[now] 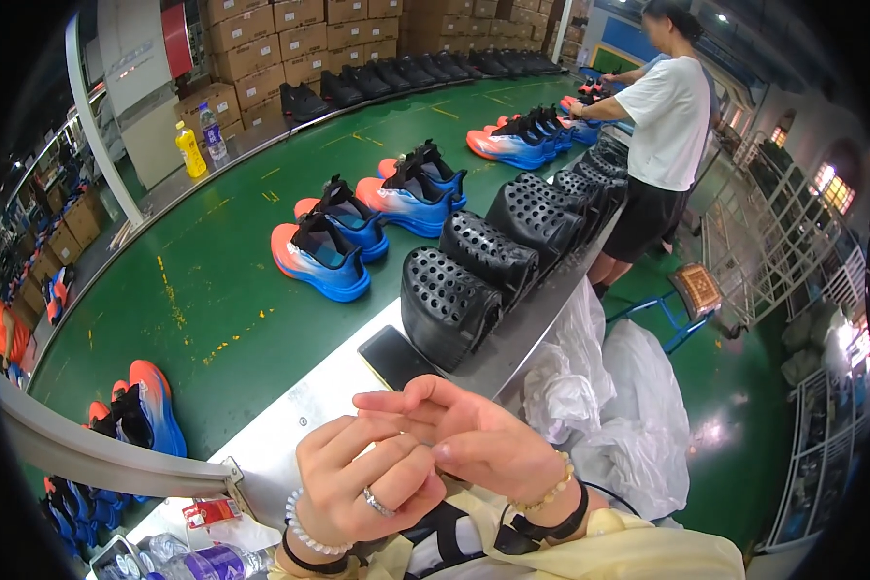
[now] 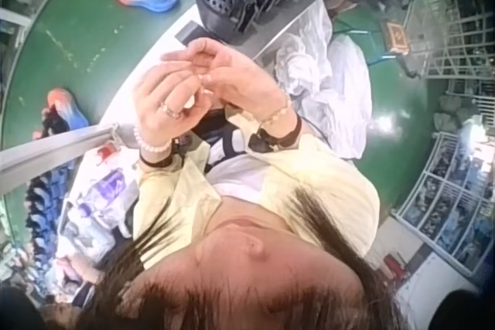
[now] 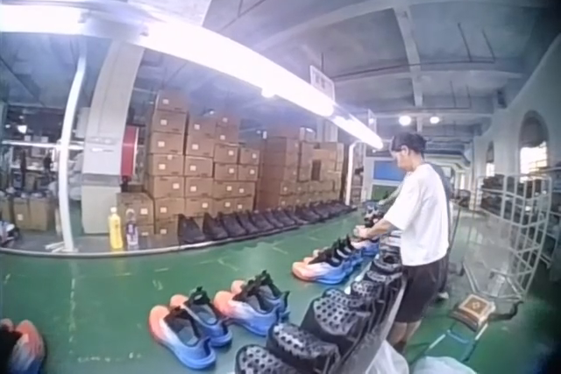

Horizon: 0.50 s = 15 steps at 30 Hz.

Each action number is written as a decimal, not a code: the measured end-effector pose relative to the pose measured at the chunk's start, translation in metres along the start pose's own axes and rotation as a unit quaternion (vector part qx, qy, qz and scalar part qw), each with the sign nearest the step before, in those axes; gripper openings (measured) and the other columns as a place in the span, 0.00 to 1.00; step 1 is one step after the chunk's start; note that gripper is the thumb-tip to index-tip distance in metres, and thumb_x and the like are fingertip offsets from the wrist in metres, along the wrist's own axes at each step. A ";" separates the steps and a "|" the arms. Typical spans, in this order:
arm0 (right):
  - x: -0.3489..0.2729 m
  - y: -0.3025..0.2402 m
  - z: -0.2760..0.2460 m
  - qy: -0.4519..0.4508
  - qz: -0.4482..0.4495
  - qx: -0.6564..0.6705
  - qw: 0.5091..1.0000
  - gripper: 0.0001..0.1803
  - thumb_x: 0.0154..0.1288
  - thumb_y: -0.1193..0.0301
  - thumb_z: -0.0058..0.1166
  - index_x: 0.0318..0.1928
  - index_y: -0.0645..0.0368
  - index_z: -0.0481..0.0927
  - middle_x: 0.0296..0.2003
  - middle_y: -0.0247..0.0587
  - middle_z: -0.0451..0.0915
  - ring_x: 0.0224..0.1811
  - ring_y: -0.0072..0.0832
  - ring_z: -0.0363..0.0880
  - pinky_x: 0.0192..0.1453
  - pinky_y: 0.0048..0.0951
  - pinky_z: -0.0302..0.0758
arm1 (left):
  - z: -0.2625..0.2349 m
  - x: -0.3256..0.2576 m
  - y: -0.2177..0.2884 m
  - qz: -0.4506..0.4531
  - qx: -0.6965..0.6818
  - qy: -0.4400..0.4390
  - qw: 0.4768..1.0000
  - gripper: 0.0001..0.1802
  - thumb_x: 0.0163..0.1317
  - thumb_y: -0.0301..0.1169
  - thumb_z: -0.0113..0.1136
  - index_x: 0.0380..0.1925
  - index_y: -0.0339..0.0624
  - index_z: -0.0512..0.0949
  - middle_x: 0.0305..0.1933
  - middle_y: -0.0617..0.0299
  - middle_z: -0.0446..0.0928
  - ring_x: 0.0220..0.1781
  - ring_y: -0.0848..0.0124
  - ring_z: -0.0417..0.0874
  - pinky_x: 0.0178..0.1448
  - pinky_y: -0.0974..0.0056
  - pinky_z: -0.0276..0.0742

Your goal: Inspecting and handling shoe components on a factory assembly line.

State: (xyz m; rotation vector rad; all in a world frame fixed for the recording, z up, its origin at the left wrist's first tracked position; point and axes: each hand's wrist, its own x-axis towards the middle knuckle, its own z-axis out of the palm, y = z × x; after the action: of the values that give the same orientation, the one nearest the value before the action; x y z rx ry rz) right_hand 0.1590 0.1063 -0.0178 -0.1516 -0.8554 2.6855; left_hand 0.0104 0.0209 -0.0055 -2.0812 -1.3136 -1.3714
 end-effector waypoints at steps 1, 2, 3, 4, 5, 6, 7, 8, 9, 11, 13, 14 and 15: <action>0.000 -0.001 -0.002 0.000 0.005 0.002 1.000 0.28 0.60 0.84 0.54 0.61 0.57 0.64 0.74 0.55 0.54 0.72 0.38 0.64 0.70 0.37 0.67 | 0.001 0.003 -0.001 -0.001 -0.016 -0.002 1.000 0.12 0.32 0.21 0.63 0.23 0.44 0.77 0.23 0.66 0.79 0.24 0.64 0.80 0.29 0.65 0.75; -0.001 -0.001 -0.003 0.001 0.010 0.004 1.000 0.30 0.58 0.85 0.54 0.61 0.57 0.64 0.74 0.54 0.55 0.71 0.37 0.64 0.70 0.37 0.68 | 0.001 0.005 -0.002 -0.003 -0.033 -0.005 0.999 0.12 0.33 0.21 0.63 0.23 0.44 0.77 0.23 0.65 0.79 0.24 0.64 0.81 0.29 0.65 0.75; 0.000 -0.001 -0.008 0.002 0.009 0.004 1.000 0.30 0.58 0.85 0.54 0.61 0.57 0.64 0.74 0.54 0.55 0.71 0.37 0.64 0.70 0.37 0.68 | 0.003 0.006 -0.003 -0.003 -0.034 -0.005 0.999 0.12 0.33 0.21 0.63 0.23 0.44 0.77 0.23 0.65 0.79 0.24 0.64 0.81 0.29 0.65 0.75; 0.000 0.001 -0.015 -0.025 -0.005 -0.033 0.999 0.29 0.58 0.84 0.53 0.61 0.56 0.63 0.74 0.51 0.55 0.73 0.35 0.61 0.73 0.37 0.63 | 0.005 0.006 -0.005 -0.028 -0.057 -0.022 0.998 0.11 0.33 0.20 0.62 0.22 0.43 0.77 0.23 0.64 0.80 0.25 0.63 0.81 0.30 0.65 0.76; 0.000 0.001 -0.018 -0.051 -0.020 -0.069 0.996 0.29 0.59 0.82 0.53 0.61 0.54 0.63 0.74 0.48 0.55 0.75 0.33 0.58 0.75 0.38 0.59 | 0.007 0.006 -0.008 -0.053 -0.079 -0.039 0.995 0.11 0.34 0.19 0.62 0.22 0.42 0.77 0.23 0.62 0.80 0.25 0.63 0.82 0.30 0.64 0.76; -0.001 0.001 -0.017 -0.052 -0.018 -0.068 0.996 0.29 0.59 0.82 0.53 0.61 0.54 0.63 0.74 0.48 0.55 0.75 0.33 0.58 0.75 0.38 0.59 | 0.008 0.005 -0.014 -0.055 -0.078 -0.039 0.995 0.11 0.34 0.19 0.62 0.22 0.42 0.77 0.23 0.62 0.80 0.25 0.63 0.82 0.30 0.64 0.76; -0.002 0.001 -0.012 -0.024 0.000 -0.060 0.998 0.32 0.56 0.83 0.53 0.62 0.54 0.62 0.74 0.47 0.55 0.74 0.32 0.59 0.75 0.38 0.59 | 0.009 0.003 -0.021 -0.095 -0.120 -0.036 0.988 0.10 0.34 0.19 0.61 0.22 0.41 0.77 0.23 0.61 0.80 0.25 0.63 0.82 0.31 0.64 0.77; -0.003 0.001 -0.010 0.004 0.018 -0.053 0.998 0.34 0.54 0.84 0.52 0.63 0.53 0.62 0.75 0.46 0.54 0.73 0.31 0.60 0.75 0.37 0.59 | 0.011 0.001 -0.027 -0.135 -0.162 -0.033 0.977 0.10 0.34 0.18 0.60 0.22 0.39 0.77 0.23 0.60 0.80 0.25 0.63 0.82 0.32 0.64 0.78; -0.003 -0.001 -0.011 0.005 0.005 -0.032 0.999 0.35 0.55 0.82 0.54 0.65 0.52 0.61 0.75 0.47 0.52 0.73 0.32 0.60 0.74 0.37 0.59 | 0.012 0.000 -0.030 -0.142 -0.213 -0.029 0.966 0.10 0.35 0.16 0.59 0.22 0.37 0.78 0.22 0.59 0.80 0.24 0.63 0.83 0.34 0.65 0.80; 0.000 -0.005 -0.012 0.004 -0.002 0.010 1.000 0.37 0.54 0.81 0.56 0.66 0.52 0.61 0.76 0.48 0.51 0.71 0.35 0.63 0.72 0.38 0.63 | 0.011 0.000 -0.026 -0.157 -0.237 -0.035 0.958 0.10 0.37 0.18 0.63 0.23 0.39 0.79 0.23 0.61 0.81 0.24 0.65 0.83 0.31 0.67 0.78; 0.001 -0.008 -0.013 0.005 -0.008 0.052 0.999 0.39 0.53 0.80 0.59 0.67 0.52 0.60 0.77 0.50 0.49 0.69 0.37 0.67 0.69 0.38 0.67 | 0.012 0.002 -0.021 -0.174 -0.262 -0.040 0.948 0.09 0.39 0.19 0.66 0.24 0.41 0.80 0.24 0.63 0.81 0.24 0.67 0.84 0.28 0.68 0.76; 0.001 -0.008 -0.015 -0.012 -0.006 0.059 0.998 0.39 0.54 0.80 0.58 0.67 0.52 0.60 0.77 0.52 0.48 0.69 0.38 0.67 0.69 0.39 0.67 | 0.014 0.003 -0.018 -0.170 -0.267 -0.037 0.948 0.10 0.40 0.19 0.67 0.25 0.42 0.80 0.24 0.63 0.81 0.24 0.67 0.84 0.28 0.69 0.76; 0.001 -0.009 -0.016 -0.028 -0.005 0.065 0.997 0.39 0.55 0.79 0.58 0.68 0.52 0.60 0.77 0.53 0.46 0.70 0.39 0.66 0.69 0.40 0.68 | 0.015 0.004 -0.016 -0.166 -0.273 -0.034 0.947 0.10 0.41 0.20 0.68 0.27 0.42 0.81 0.24 0.63 0.82 0.23 0.68 0.83 0.27 0.69 0.76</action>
State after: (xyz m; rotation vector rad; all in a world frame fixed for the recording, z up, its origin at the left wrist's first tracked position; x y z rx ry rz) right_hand 0.1636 0.1219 -0.0258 -0.0413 -0.6930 2.7380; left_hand 0.0057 0.0415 -0.0125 -2.3333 -1.4913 -2.0153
